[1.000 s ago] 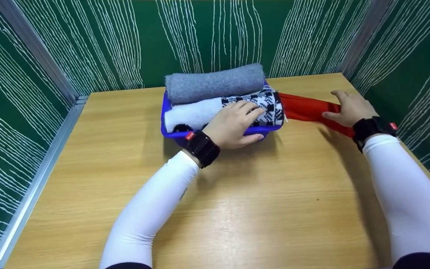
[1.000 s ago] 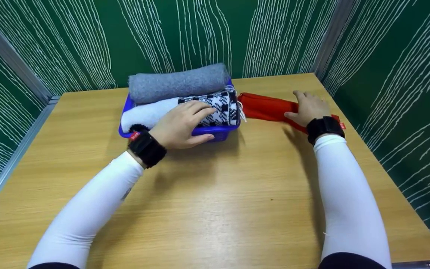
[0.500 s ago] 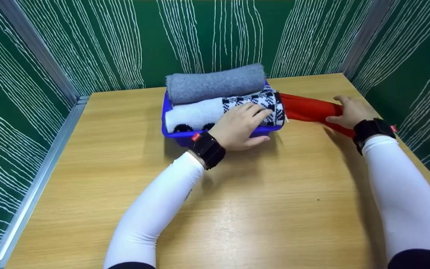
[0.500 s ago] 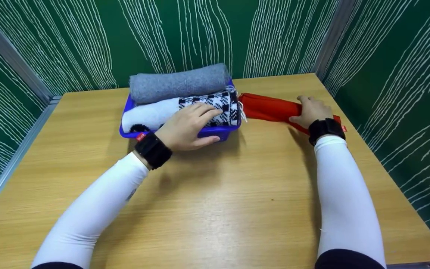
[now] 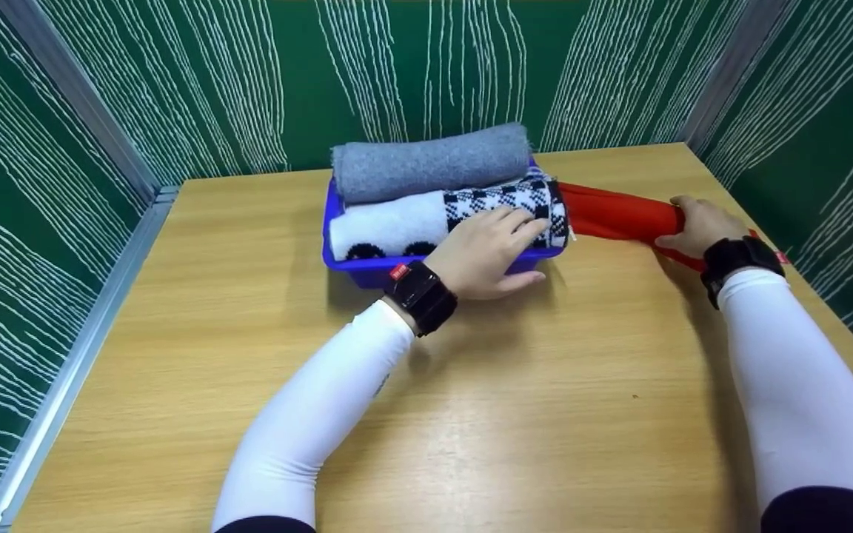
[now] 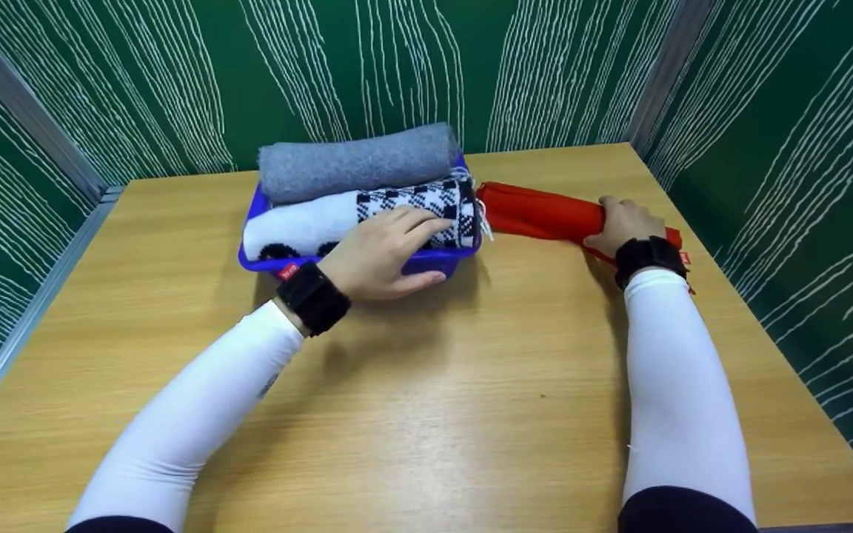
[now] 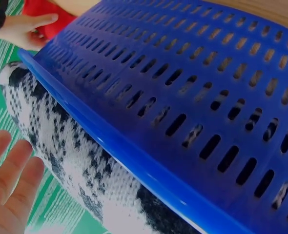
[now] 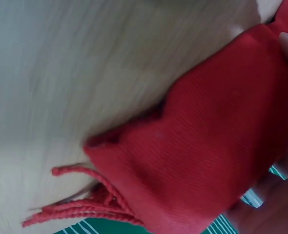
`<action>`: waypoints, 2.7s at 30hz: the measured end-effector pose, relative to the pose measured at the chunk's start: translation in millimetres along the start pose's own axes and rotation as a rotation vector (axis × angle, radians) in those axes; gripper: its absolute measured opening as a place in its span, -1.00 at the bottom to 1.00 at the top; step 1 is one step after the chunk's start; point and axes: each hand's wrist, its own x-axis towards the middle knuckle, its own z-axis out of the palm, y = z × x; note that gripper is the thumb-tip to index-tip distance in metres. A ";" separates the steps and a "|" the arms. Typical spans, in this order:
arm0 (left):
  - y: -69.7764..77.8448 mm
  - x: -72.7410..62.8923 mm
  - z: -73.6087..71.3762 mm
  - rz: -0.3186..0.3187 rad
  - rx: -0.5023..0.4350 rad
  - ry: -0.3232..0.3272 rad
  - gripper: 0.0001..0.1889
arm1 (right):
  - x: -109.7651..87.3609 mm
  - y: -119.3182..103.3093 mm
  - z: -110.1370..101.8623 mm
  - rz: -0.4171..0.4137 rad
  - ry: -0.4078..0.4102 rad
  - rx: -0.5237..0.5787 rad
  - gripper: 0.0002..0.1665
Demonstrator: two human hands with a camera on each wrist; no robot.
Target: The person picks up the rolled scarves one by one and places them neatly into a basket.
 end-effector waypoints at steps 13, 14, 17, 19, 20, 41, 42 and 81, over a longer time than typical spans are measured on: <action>7.7 7.0 3.8 -0.011 0.002 -0.019 -0.28 | 10.7 7.8 8.1 0.027 -0.003 -0.023 -0.05; 8.3 7.8 4.0 -0.011 0.003 -0.021 -0.28 | 10.5 7.6 7.9 0.028 -0.007 -0.013 -0.06; 10.1 10.3 4.8 -0.012 0.014 -0.021 -0.28 | 9.6 6.6 7.6 0.035 -0.015 0.010 -0.08; 11.4 12.0 5.9 -0.013 0.021 -0.017 -0.29 | 8.5 5.5 8.1 0.031 -0.012 0.015 -0.10; 12.1 12.8 6.5 -0.014 0.024 -0.014 -0.29 | 8.2 5.3 8.8 0.030 -0.010 0.015 -0.10; 35.2 35.0 13.9 0.004 0.083 -0.018 -0.25 | -1.5 10.1 11.1 -0.037 -0.013 -0.013 -0.18; 36.1 36.0 14.4 0.005 0.081 -0.022 -0.24 | -2.4 10.0 10.7 -0.036 -0.019 -0.003 -0.18; 70.1 63.2 46.5 0.049 0.012 -0.186 -0.29 | -19.9 7.9 1.6 -0.077 -0.146 0.027 -0.28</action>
